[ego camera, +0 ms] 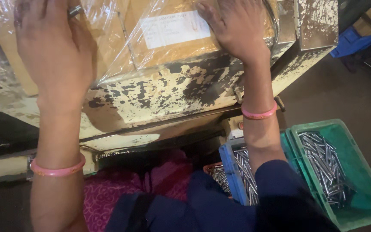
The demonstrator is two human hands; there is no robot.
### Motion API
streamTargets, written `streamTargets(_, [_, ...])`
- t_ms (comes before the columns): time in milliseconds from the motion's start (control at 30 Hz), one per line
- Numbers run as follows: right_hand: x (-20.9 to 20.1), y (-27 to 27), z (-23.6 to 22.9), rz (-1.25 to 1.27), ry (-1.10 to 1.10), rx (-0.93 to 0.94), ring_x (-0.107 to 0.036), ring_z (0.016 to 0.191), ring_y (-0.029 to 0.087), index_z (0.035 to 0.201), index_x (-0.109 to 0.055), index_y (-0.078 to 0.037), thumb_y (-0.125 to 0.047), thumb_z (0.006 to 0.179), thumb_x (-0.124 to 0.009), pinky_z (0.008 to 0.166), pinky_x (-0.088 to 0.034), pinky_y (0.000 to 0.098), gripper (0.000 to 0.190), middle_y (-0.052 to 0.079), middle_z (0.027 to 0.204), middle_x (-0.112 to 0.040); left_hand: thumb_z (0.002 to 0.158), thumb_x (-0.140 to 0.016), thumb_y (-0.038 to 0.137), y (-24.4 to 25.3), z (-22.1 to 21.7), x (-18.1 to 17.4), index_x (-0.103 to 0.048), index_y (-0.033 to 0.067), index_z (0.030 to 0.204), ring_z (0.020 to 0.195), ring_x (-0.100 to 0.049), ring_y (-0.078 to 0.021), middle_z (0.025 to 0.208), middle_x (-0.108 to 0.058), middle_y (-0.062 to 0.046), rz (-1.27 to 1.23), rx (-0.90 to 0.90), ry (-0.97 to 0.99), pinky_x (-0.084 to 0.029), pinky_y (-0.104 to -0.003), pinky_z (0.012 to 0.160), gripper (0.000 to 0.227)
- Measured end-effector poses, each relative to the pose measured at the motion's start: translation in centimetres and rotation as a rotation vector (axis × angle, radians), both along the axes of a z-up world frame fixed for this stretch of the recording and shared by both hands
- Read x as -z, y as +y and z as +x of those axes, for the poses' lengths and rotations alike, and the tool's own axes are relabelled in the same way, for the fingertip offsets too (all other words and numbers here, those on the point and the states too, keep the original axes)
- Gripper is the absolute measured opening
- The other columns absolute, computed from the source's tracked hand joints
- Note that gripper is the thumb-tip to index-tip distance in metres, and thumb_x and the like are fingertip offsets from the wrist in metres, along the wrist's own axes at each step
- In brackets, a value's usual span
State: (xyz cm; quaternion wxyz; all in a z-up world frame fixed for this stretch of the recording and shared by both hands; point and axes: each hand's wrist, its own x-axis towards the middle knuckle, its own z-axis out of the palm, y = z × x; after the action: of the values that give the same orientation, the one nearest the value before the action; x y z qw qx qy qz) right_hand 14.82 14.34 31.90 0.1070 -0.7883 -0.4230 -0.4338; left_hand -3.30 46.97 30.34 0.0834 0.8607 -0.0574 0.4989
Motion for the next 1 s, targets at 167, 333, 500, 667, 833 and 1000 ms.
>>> streamTargets(167, [-0.4,0.1,-0.3,0.009,0.143,0.004,-0.063,0.095,0.04,0.115,-0.073,-0.007,-0.044,0.115,-0.054,0.084,-0.044,0.0522,0.042,0.018,0.101,-0.071,0.089,-0.053,-0.007,-0.3,-0.1,-0.3,-0.058,-0.0019,0.131,0.125,-0.053,-0.0433,0.129,-0.059,-0.021,0.002,-0.008,-0.008,-0.041,-0.051,0.112,0.043])
streamTargets(333, [-0.5,0.4,-0.5,0.003,0.126,0.052,-0.063,0.099,0.04,0.106,-0.07,-0.004,-0.047,0.116,-0.054,0.092,-0.043,0.0535,0.047,0.02,0.099,-0.07,0.093,-0.055,-0.007,-0.4,0.0,-0.5,-0.059,-0.0032,0.137,0.126,-0.053,-0.0418,0.131,-0.059,-0.022,0.009,0.005,-0.022,-0.038,-0.051,0.119,0.044])
streamTargets(500, [-0.5,0.5,-0.7,-0.008,0.05,0.042,-0.058,0.111,0.044,0.125,-0.069,-0.003,-0.04,0.117,-0.052,0.101,-0.038,0.057,0.042,0.024,0.114,-0.068,0.093,-0.055,-0.006,-0.4,0.1,-0.7,-0.058,-0.0038,0.139,0.13,-0.052,-0.0421,0.136,-0.058,-0.023,-0.024,-0.002,0.007,-0.035,-0.055,0.126,0.046])
streamTargets(667, [-1.0,0.8,-1.0,-0.035,0.015,0.064,-0.052,0.124,0.049,0.141,-0.059,0.001,-0.038,0.113,-0.051,0.108,-0.034,0.058,0.049,0.028,0.131,-0.062,0.094,-0.055,-0.005,-0.5,-0.2,-0.9,-0.056,-0.0049,0.141,0.135,-0.051,-0.0417,0.142,-0.056,-0.022,-0.038,0.021,0.008,-0.034,-0.055,0.127,0.047])
streamTargets(833, [-1.2,0.9,-1.1,-0.032,0.053,0.064,-0.051,0.127,0.05,0.143,-0.057,0.002,-0.041,0.115,-0.052,0.111,-0.032,0.0586,0.051,0.03,0.138,-0.06,0.094,-0.056,-0.005,-0.6,-0.1,-1.0,-0.057,-0.0035,0.141,0.136,-0.052,-0.041,0.143,-0.056,-0.021,-0.017,-0.007,0.008,-0.034,-0.055,0.128,0.047])
streamTargets(1000, [-1.1,0.8,-1.1,-0.015,0.098,0.1,-0.054,0.121,0.048,0.141,-0.062,-0.003,-0.043,0.114,-0.054,0.108,-0.035,0.0583,0.049,0.027,0.13,-0.063,0.094,-0.054,-0.006,-0.5,-0.2,-0.6,-0.058,-0.0028,0.143,0.136,-0.053,-0.0399,0.144,-0.057,-0.02,-0.024,0.019,0.006,-0.035,-0.052,0.125,0.049])
